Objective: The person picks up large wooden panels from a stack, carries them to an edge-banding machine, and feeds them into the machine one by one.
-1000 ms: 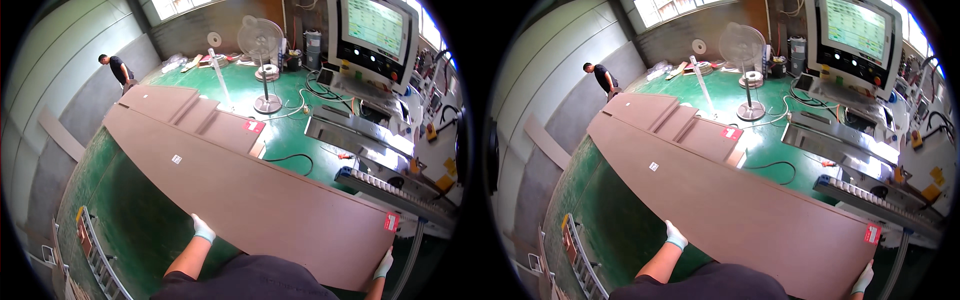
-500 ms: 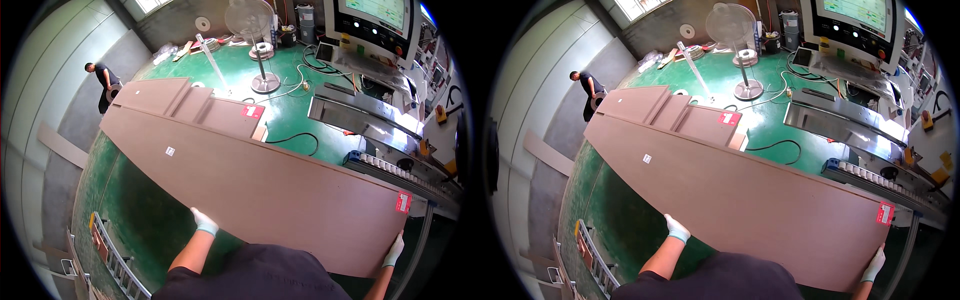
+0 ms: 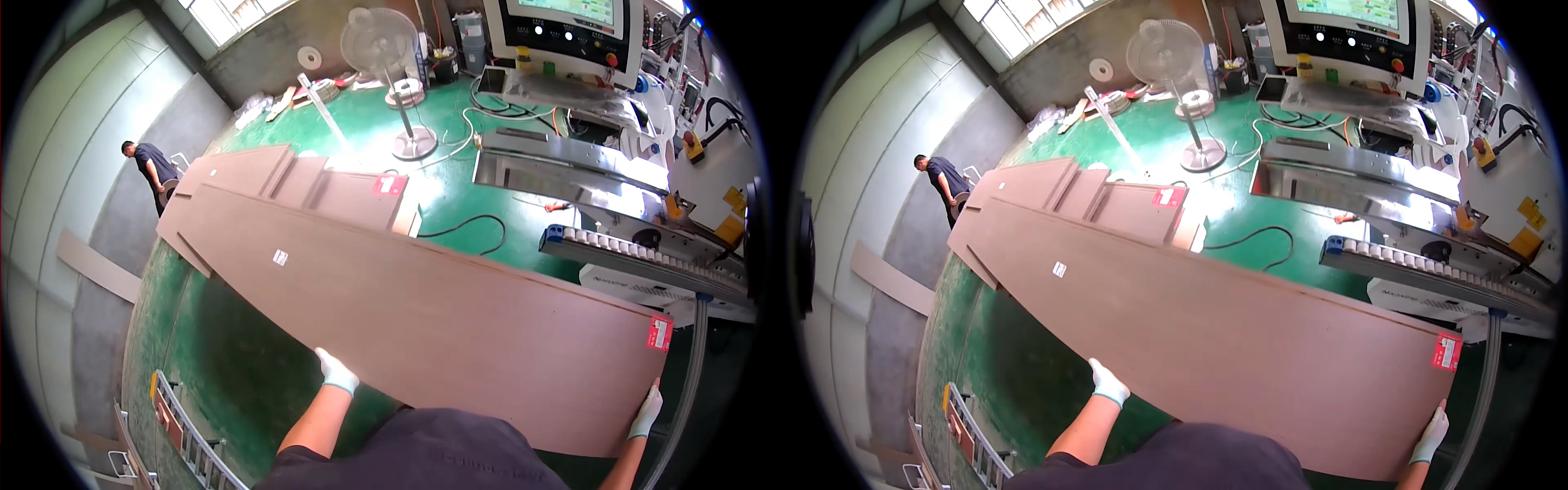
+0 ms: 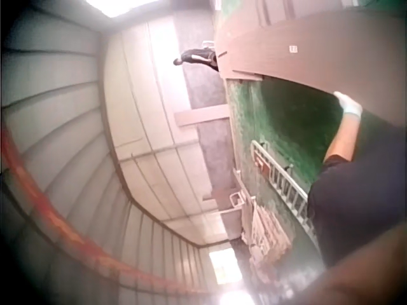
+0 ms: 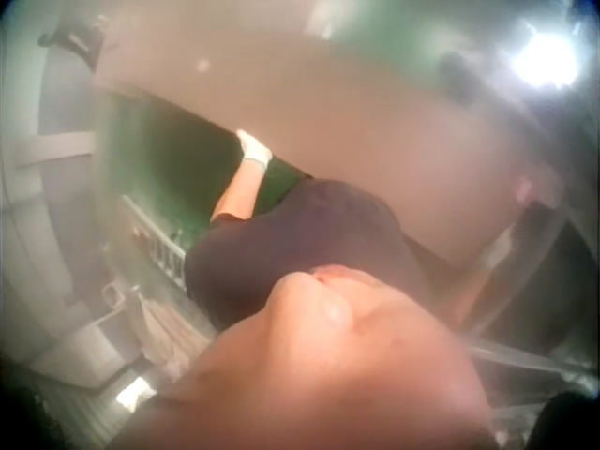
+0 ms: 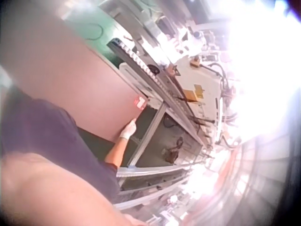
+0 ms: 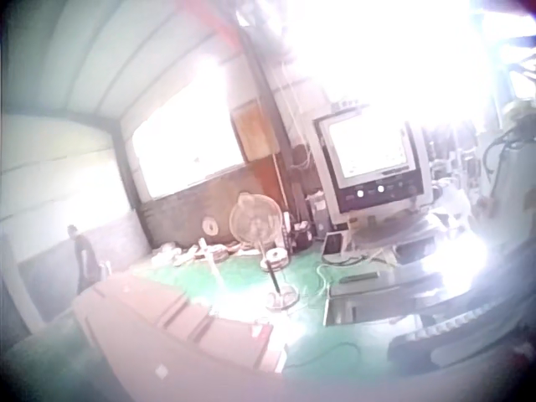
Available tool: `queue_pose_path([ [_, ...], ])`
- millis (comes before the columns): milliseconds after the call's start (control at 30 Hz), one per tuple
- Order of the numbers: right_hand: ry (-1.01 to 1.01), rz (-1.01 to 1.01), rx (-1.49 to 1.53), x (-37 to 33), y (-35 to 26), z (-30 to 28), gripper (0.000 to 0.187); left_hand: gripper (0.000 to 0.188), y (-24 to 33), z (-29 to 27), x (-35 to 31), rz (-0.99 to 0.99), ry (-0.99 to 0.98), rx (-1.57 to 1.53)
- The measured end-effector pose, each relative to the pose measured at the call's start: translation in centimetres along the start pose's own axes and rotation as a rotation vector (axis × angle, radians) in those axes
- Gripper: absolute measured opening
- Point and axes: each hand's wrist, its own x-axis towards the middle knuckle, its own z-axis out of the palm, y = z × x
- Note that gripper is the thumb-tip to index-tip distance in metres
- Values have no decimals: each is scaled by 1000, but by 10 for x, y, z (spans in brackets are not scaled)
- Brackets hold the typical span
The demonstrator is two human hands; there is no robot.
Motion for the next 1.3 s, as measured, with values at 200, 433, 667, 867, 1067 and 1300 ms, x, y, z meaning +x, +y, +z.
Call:
queue_pose_path([
  [200, -43, -15, -22, 11, -23, 13, 53, 82, 14, 19, 11, -109, 9, 13],
  [433, -143, -1, -49, 25, -55, 98, 52, 61, 73, 37, 86, -95, 177, 56],
  [667, -151, -67, -152, 46, -144, 184, 53, 57, 137, 111, 153, -119, 124, 134],
  [867, -340, 20, 178, 91, -225, 282, 43, 54, 160, 164, 213, -127, 94, 176],
  [1067, -128, -95, -388, 114, -182, 321, 61, 53, 136, 197, 259, -95, 67, 164],
  [1300, 265, -39, -869, 90, -179, 295, 61, 49, 82, 238, 233, -282, 54, 268],
])
